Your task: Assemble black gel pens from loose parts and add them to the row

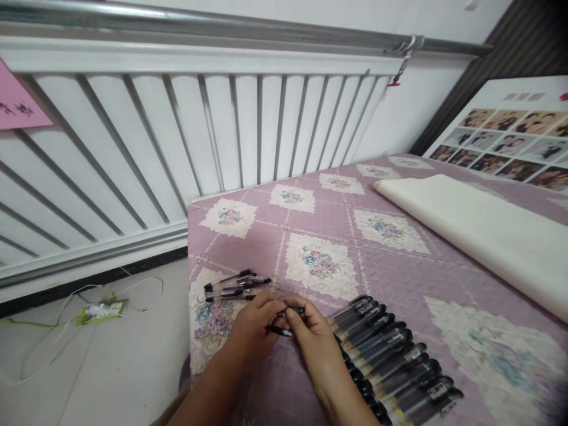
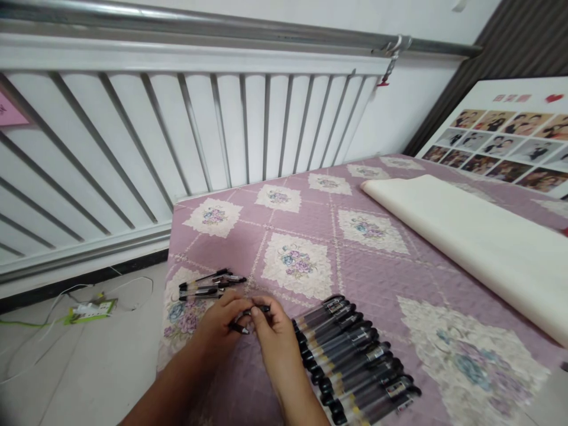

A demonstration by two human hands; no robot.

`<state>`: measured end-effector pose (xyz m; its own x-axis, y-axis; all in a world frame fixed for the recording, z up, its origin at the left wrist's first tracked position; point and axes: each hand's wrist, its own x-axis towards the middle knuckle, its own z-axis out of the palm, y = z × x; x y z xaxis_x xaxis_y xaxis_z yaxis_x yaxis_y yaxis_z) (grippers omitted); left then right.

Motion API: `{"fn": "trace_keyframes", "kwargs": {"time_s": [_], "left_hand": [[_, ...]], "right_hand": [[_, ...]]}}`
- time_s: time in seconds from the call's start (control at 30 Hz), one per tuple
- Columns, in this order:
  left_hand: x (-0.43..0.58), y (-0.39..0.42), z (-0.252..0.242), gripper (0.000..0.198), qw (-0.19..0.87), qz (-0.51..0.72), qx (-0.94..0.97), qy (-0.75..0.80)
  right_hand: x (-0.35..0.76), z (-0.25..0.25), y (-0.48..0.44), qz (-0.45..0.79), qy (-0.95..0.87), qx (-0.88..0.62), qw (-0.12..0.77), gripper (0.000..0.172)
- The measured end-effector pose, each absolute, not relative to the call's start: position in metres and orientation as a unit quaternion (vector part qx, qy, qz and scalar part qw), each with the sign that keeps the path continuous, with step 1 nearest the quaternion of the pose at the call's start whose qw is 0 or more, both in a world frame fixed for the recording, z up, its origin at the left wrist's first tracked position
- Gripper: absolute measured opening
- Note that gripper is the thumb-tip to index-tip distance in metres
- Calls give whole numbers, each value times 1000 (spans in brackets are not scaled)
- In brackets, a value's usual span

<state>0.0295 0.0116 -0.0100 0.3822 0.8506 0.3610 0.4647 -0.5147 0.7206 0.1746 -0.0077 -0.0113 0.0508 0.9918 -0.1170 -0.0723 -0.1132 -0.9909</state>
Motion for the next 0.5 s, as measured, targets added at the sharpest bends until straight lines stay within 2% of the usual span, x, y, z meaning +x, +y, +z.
{"fn": "trace_keyframes", "kwargs": {"time_s": [0.13, 0.27, 0.37, 0.5], "left_hand": [[27, 11, -12, 34, 235, 291, 778, 505], [27, 11, -8, 23, 204, 202, 779, 557], [27, 12, -4, 17, 202, 188, 778, 565], [26, 12, -3, 17, 216, 212, 774, 557]], "right_hand": [[181, -11, -7, 496, -359, -550, 567, 40], [187, -2, -7, 458, -326, -571, 598, 37], [190, 4, -8, 429, -333, -593, 594, 35], [192, 5, -7, 411, -336, -607, 591, 37]]}}
